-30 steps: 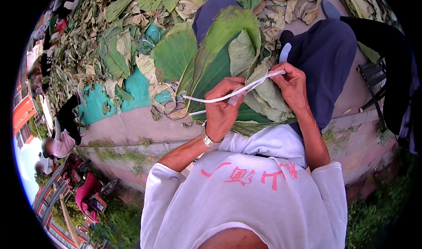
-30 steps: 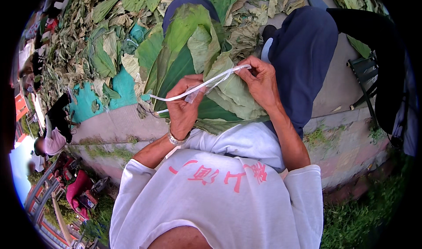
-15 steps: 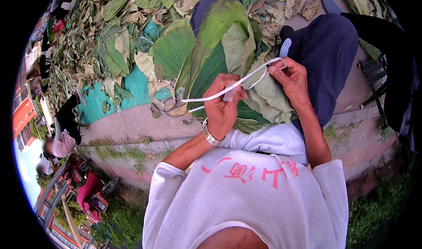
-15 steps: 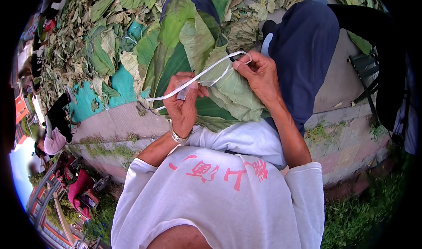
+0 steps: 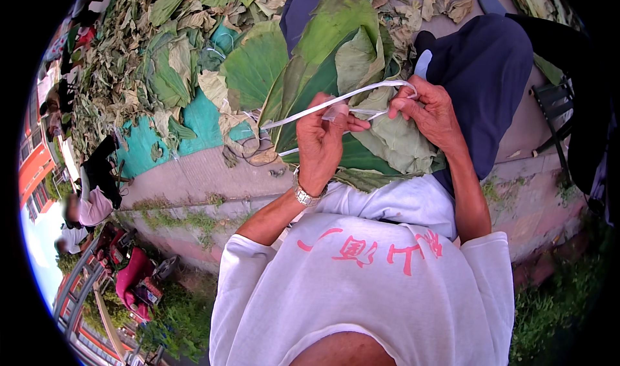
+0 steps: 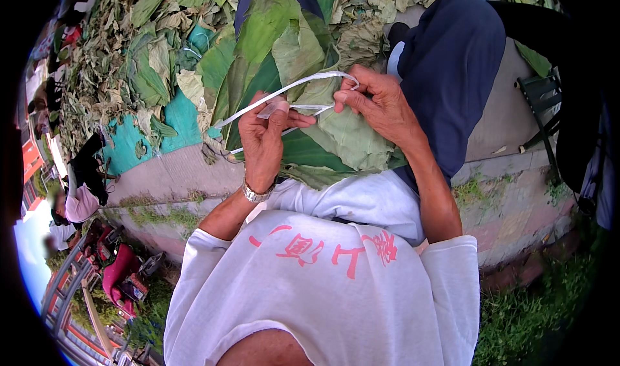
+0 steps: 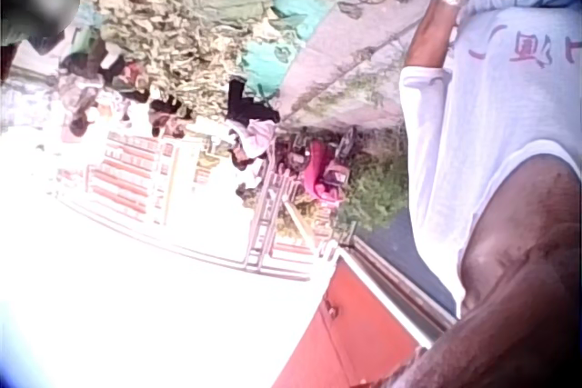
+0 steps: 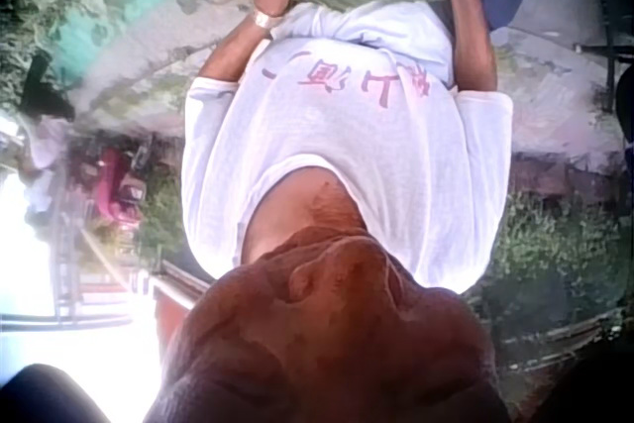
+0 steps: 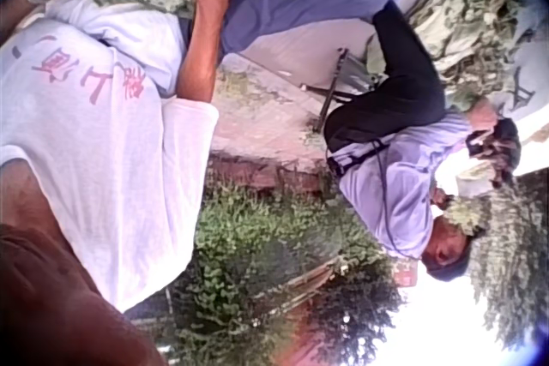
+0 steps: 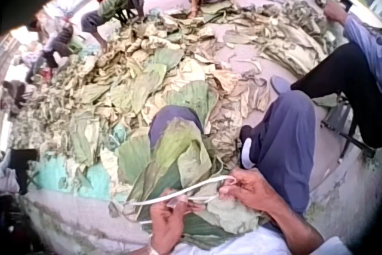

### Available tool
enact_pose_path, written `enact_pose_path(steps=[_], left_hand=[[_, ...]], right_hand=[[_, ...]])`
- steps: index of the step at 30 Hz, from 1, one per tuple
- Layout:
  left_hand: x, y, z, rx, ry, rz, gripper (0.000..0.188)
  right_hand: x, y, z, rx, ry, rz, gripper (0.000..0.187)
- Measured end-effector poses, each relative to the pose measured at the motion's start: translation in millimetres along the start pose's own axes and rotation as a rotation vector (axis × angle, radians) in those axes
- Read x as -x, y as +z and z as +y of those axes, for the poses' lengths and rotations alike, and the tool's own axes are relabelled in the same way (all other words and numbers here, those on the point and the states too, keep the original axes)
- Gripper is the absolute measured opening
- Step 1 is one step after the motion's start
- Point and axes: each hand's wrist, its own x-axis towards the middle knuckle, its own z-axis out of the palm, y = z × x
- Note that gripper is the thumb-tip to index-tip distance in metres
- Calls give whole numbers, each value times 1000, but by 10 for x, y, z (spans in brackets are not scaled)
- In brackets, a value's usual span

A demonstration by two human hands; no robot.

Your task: The person stacks large green leaves together and ties them into bundles using white plastic strips.

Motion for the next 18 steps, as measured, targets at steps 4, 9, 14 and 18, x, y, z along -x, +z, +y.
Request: enact_pose_path(steps=[4, 9, 14, 18], left_hand=[[28, -15, 5, -6, 15, -7, 3], [75, -3, 42, -33, 74, -62, 2], [82, -27, 31, -217, 177, -106, 3], [101, 48, 53, -175, 178, -141, 10]], right_hand=[[-17, 30, 8, 159, -69, 2, 14], [-7, 105, 0, 225, -99, 9, 11], [-6, 120, -69, 263, -143, -24, 10], [-8, 90, -65, 359, -290, -89, 10]])
